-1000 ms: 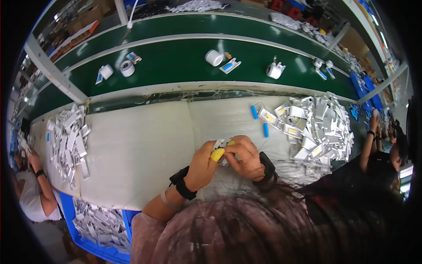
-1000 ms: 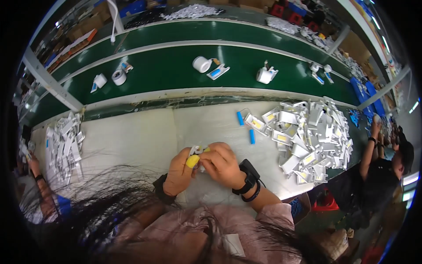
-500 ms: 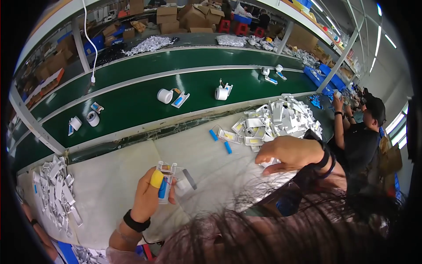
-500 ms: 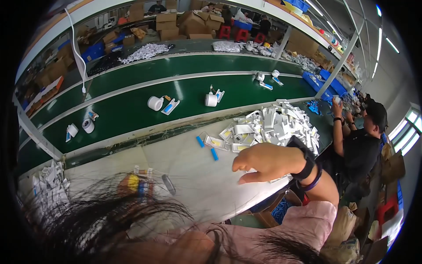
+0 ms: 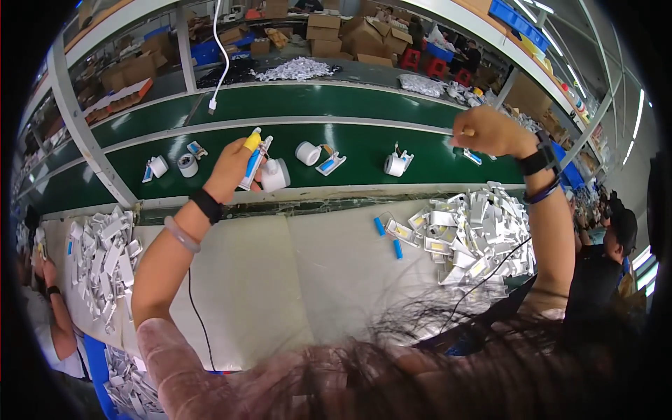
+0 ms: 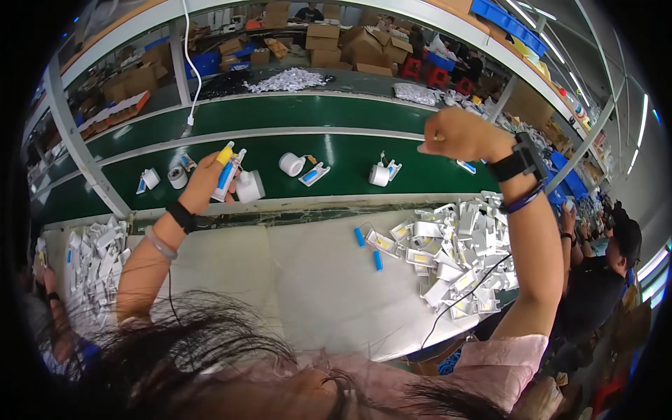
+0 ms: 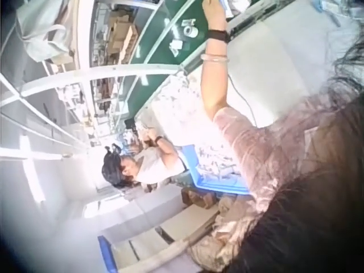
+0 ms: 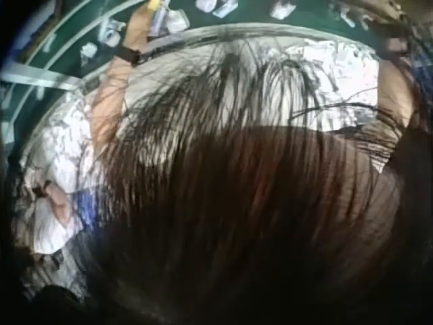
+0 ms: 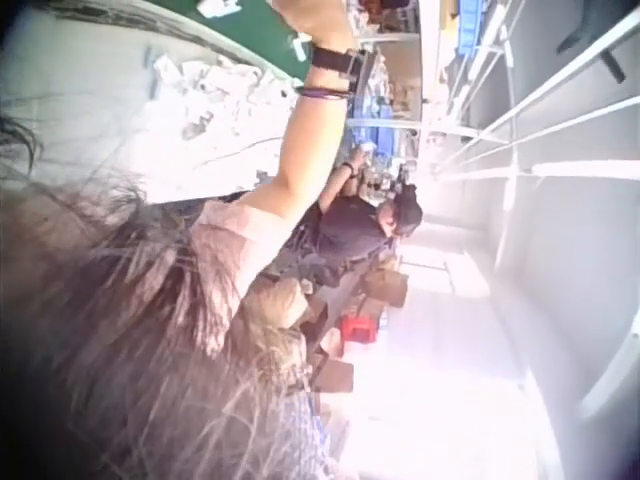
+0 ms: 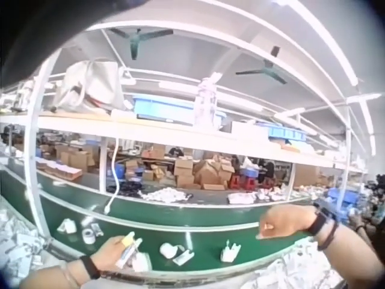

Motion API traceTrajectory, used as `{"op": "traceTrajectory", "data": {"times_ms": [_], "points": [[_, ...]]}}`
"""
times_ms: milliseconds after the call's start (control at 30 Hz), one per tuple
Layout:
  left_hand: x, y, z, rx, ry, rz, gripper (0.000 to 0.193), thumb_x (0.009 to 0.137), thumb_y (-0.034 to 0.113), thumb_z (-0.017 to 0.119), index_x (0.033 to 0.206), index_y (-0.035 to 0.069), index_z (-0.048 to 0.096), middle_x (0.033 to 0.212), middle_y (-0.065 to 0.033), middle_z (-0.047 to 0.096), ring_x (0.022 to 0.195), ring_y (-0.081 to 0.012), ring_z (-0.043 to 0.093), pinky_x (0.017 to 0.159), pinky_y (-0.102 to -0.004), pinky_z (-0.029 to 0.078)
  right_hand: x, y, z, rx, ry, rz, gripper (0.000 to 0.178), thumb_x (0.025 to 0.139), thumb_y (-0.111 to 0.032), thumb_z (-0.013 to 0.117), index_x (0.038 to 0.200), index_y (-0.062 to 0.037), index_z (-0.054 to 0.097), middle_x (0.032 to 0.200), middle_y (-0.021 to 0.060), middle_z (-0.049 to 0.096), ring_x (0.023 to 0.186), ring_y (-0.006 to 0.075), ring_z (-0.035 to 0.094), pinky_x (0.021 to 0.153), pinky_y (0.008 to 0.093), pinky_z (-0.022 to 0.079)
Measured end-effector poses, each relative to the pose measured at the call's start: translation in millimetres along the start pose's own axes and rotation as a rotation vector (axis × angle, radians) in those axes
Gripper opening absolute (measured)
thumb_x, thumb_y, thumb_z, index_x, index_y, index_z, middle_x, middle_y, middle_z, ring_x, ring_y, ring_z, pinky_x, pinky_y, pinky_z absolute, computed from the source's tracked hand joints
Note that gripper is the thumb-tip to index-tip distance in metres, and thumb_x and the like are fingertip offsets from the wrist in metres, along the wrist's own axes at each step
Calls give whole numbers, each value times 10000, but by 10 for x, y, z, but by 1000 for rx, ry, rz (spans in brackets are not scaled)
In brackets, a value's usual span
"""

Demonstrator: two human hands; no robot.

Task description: The person places batteries into white plastic housings, connects the wires from a light fixture to the housing, and presses the components together. The assembled units are then placed onto a conveyor belt, and the process is repeated.

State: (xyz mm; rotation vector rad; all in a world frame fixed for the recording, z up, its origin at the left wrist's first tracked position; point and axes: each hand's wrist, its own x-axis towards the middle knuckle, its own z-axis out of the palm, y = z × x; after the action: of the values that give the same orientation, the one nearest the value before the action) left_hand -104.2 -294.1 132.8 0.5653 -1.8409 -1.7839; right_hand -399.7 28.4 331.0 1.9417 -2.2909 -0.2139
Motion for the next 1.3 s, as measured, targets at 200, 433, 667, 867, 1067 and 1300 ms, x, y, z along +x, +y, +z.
{"op": "traceTrajectory", "data": {"times_ms": [200, 433, 667, 867, 1067, 1300], "points": [[874, -880, -261, -38, 327, 64, 270, 969, 237, 420, 975, 12, 567, 786, -96, 626, 500, -176, 594, 412, -324, 532, 1316, -42, 1232, 23, -176, -2, 320, 789, -365, 694, 848, -50, 705, 892, 158, 680, 892, 368, 642, 748, 460, 507], [1198, -1526, -354, 826, 913, -3, 379, 877, 227, 593, 1184, 10, 549, 1218, -181, 565, 1147, -388, 513, 945, -511, 426, 2545, -421, 2356, 37, 21, 11, 264, 817, -299, 652, 989, -102, 687, 922, 164, 690, 903, 364, 654, 774, 469, 523], [674, -1708, -136, 765, 538, 469, 376, 802, 25, 648, 1165, 17, 550, 1239, -163, 519, 1104, -298, 528, 923, -372, 440, 3142, -859, 3196, 212, 192, 128, 299, 841, -146, 565, 1126, -57, 582, 886, 170, 687, 858, 356, 683, 753, 471, 548], [138, -1480, 416, 503, 124, 390, 420, 791, 19, 671, 1182, 2, 521, 1150, -159, 558, 1049, -290, 556, 891, -359, 456, 2677, -1219, 2763, 1375, -13, 330, 497, 827, -55, 618, 1306, -35, 486, 779, 114, 640, 615, 192, 654, 531, 300, 554], [-273, -1206, 1031, 734, 129, 486, 636, 709, 177, 777, 1244, 16, 473, 1147, -178, 548, 1100, -376, 498, 959, -452, 396, 1662, -1626, 2576, 2275, -17, 179, 212, 941, -68, 561, 1129, 19, 604, 861, 68, 596, 775, 158, 621, 736, 327, 586], [-817, -1147, 1220, 625, -225, 615, 309, 787, 192, 709, 1020, 10, 619, 1052, -150, 612, 1031, -360, 544, 908, -425, 443, 375, -1865, 2598, 2580, 137, 251, 293, 947, -34, 509, 1219, 70, 538, 1000, 121, 628, 991, 260, 646, 936, 393, 526]]}}
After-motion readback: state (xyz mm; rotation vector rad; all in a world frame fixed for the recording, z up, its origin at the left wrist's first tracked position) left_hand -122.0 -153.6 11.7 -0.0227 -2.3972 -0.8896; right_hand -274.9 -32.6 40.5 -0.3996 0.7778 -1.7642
